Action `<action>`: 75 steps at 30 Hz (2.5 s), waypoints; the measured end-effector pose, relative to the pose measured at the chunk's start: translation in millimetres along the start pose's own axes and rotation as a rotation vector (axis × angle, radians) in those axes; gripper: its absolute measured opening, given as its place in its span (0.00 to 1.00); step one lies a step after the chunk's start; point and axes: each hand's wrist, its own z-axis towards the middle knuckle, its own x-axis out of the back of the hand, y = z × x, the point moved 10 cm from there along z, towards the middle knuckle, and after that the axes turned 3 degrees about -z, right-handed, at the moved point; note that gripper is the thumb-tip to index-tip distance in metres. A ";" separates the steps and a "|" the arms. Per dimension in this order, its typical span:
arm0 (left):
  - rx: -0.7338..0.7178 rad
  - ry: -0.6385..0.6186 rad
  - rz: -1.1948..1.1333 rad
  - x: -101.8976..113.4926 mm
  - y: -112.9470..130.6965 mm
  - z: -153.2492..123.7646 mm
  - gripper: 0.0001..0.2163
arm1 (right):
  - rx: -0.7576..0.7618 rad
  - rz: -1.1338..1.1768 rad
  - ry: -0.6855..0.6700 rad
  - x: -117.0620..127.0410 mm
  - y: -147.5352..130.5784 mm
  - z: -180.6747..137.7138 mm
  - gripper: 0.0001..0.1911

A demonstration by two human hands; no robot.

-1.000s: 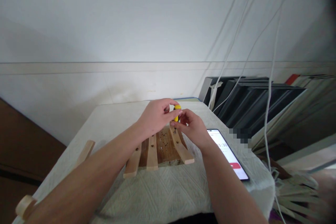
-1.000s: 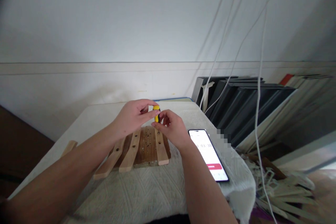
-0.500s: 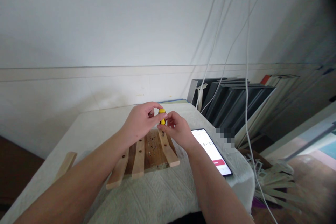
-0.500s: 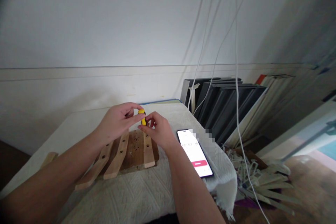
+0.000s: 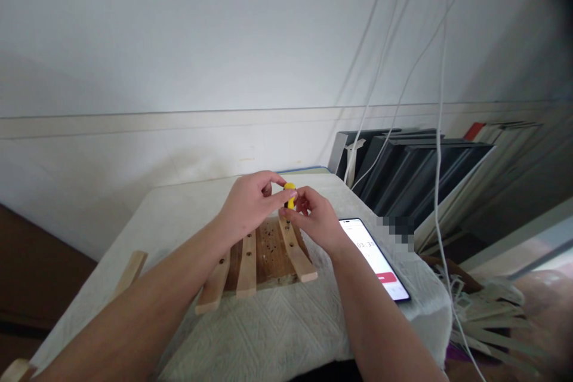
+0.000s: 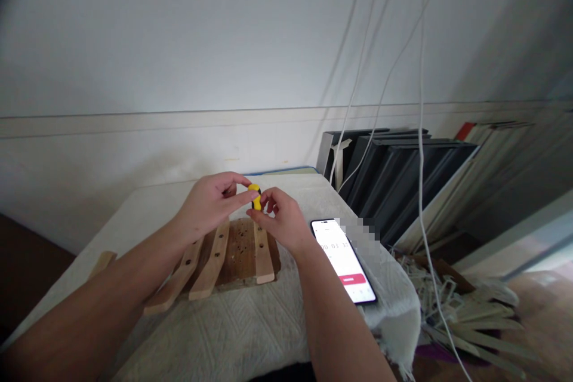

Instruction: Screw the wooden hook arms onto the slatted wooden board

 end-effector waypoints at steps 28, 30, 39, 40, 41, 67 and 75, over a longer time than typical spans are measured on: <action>-0.018 -0.032 -0.003 -7.0 -2.4 0.5 0.17 | 0.074 0.005 -0.026 1.8 -7.9 -0.9 0.10; 0.006 -0.009 0.004 -4.5 -5.0 0.8 0.17 | 0.052 -0.009 -0.016 2.1 -6.9 -0.4 0.08; -0.049 -0.029 0.022 -6.0 5.3 -1.5 0.13 | 0.016 -0.013 -0.006 2.1 -2.5 -1.4 0.09; -0.053 -0.039 0.023 -7.2 5.9 -1.8 0.13 | 0.033 -0.012 -0.018 1.7 -4.4 -1.9 0.08; -0.056 -0.048 0.023 -8.2 6.2 -1.9 0.13 | 0.053 -0.010 -0.035 1.1 -6.5 -2.4 0.07; -0.040 0.012 -0.005 -2.4 3.5 -1.4 0.14 | 0.034 -0.039 -0.031 -0.3 -1.9 -2.0 0.09; -0.113 -0.093 -0.001 -13.8 11.3 -4.1 0.15 | 0.098 -0.001 -0.087 -2.8 -11.5 -3.5 0.08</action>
